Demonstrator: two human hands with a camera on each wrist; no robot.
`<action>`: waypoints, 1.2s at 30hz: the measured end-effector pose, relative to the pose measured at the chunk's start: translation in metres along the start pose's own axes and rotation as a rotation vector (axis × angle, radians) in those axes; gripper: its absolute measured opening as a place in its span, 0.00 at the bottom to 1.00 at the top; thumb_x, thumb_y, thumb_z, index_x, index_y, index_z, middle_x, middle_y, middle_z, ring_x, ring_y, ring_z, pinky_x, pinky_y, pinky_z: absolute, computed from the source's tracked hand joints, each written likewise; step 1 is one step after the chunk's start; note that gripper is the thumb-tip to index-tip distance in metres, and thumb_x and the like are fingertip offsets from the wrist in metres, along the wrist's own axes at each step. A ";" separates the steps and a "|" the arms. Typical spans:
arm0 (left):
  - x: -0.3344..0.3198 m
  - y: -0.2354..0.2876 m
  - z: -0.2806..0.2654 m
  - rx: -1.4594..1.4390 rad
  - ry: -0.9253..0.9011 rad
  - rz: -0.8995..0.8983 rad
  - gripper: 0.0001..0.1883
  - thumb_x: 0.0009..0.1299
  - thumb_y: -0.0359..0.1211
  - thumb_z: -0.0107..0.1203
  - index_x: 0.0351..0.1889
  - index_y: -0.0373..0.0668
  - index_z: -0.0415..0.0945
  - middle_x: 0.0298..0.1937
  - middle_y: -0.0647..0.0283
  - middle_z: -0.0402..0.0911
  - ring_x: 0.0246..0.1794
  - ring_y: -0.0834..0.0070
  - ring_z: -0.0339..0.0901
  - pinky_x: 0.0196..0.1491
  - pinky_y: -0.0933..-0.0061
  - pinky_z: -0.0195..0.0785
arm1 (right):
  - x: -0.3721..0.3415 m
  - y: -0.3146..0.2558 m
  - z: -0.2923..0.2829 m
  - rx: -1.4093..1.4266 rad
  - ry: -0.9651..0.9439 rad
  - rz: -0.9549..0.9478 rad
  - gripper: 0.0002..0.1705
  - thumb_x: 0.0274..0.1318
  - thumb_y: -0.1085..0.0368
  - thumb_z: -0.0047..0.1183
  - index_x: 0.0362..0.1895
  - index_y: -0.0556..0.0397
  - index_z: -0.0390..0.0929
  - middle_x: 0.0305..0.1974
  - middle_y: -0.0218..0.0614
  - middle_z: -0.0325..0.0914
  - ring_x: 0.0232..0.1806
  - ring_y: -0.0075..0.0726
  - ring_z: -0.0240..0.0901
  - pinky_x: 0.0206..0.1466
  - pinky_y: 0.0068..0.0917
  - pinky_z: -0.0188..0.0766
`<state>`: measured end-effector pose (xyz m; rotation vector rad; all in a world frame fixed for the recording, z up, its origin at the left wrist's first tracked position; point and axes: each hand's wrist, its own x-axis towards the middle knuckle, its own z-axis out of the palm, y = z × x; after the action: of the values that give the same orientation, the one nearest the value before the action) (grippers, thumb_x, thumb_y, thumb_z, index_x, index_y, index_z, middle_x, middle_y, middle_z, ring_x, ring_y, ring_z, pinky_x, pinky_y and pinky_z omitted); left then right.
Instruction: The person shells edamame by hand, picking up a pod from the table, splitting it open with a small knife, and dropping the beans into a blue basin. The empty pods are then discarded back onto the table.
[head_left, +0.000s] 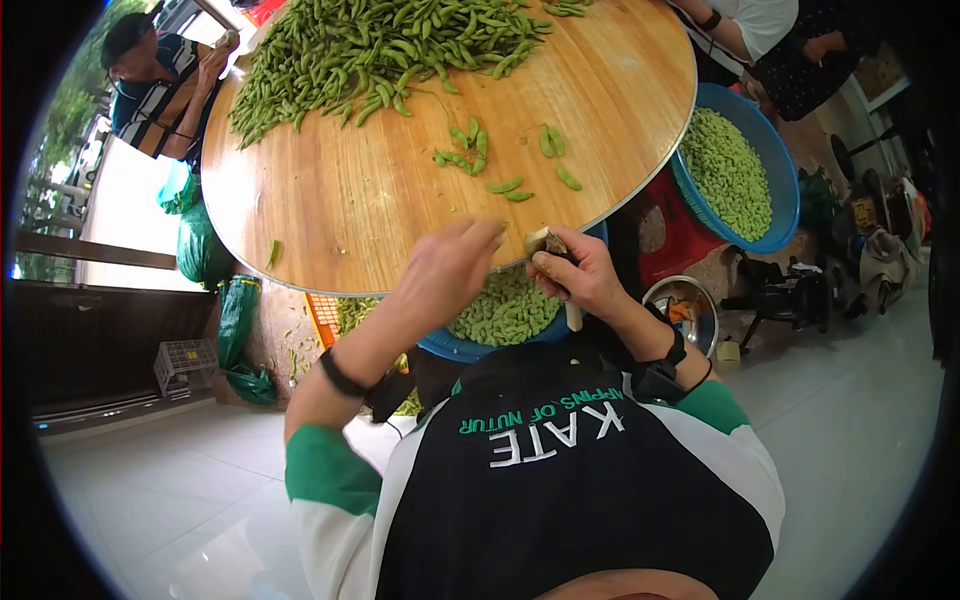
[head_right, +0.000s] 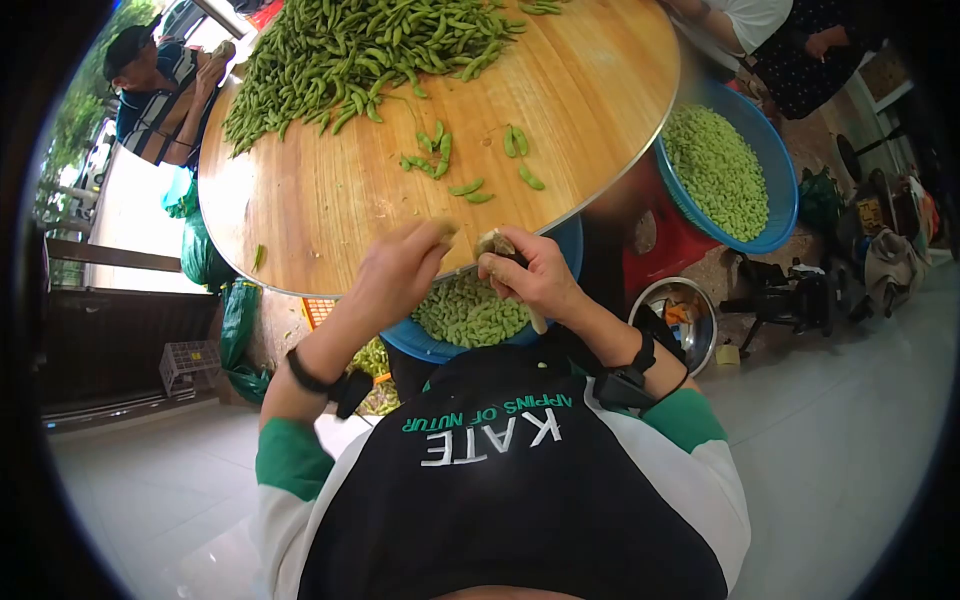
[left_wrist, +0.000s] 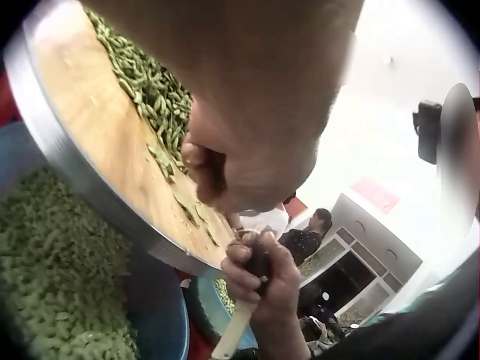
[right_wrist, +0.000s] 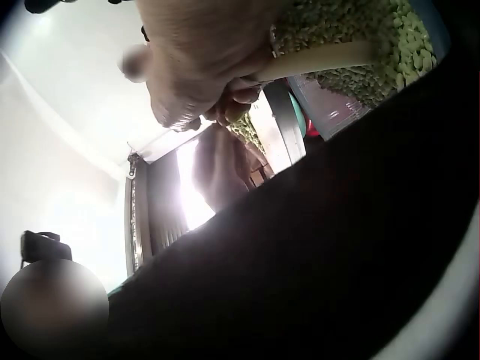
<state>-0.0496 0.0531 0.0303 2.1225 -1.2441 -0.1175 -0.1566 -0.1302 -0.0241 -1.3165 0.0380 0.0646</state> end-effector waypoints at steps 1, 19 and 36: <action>0.021 -0.001 0.014 -0.016 0.023 0.006 0.06 0.65 0.31 0.53 0.35 0.39 0.70 0.32 0.49 0.73 0.33 0.49 0.74 0.34 0.53 0.67 | -0.001 0.004 -0.002 0.027 0.015 -0.009 0.08 0.62 0.68 0.47 0.43 0.58 0.71 0.29 0.34 0.74 0.19 0.18 0.63 0.20 0.15 0.56; 0.013 -0.025 0.029 -0.906 0.204 -0.282 0.06 0.63 0.25 0.56 0.38 0.35 0.75 0.29 0.63 0.78 0.25 0.78 0.72 0.28 0.76 0.65 | 0.016 -0.009 0.012 0.140 0.106 0.084 0.14 0.67 0.60 0.42 0.50 0.55 0.69 0.28 0.29 0.70 0.19 0.19 0.62 0.18 0.17 0.57; -0.023 -0.032 0.020 -1.009 0.269 -0.370 0.07 0.68 0.27 0.53 0.40 0.33 0.76 0.27 0.71 0.75 0.25 0.88 0.67 0.27 0.83 0.61 | 0.029 -0.011 0.044 0.372 -0.155 0.106 0.23 0.67 0.63 0.42 0.65 0.54 0.60 0.29 0.32 0.70 0.19 0.17 0.58 0.18 0.14 0.56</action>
<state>-0.0462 0.0718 -0.0090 1.3696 -0.4375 -0.4877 -0.1275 -0.0899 -0.0043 -0.9342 -0.0119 0.2387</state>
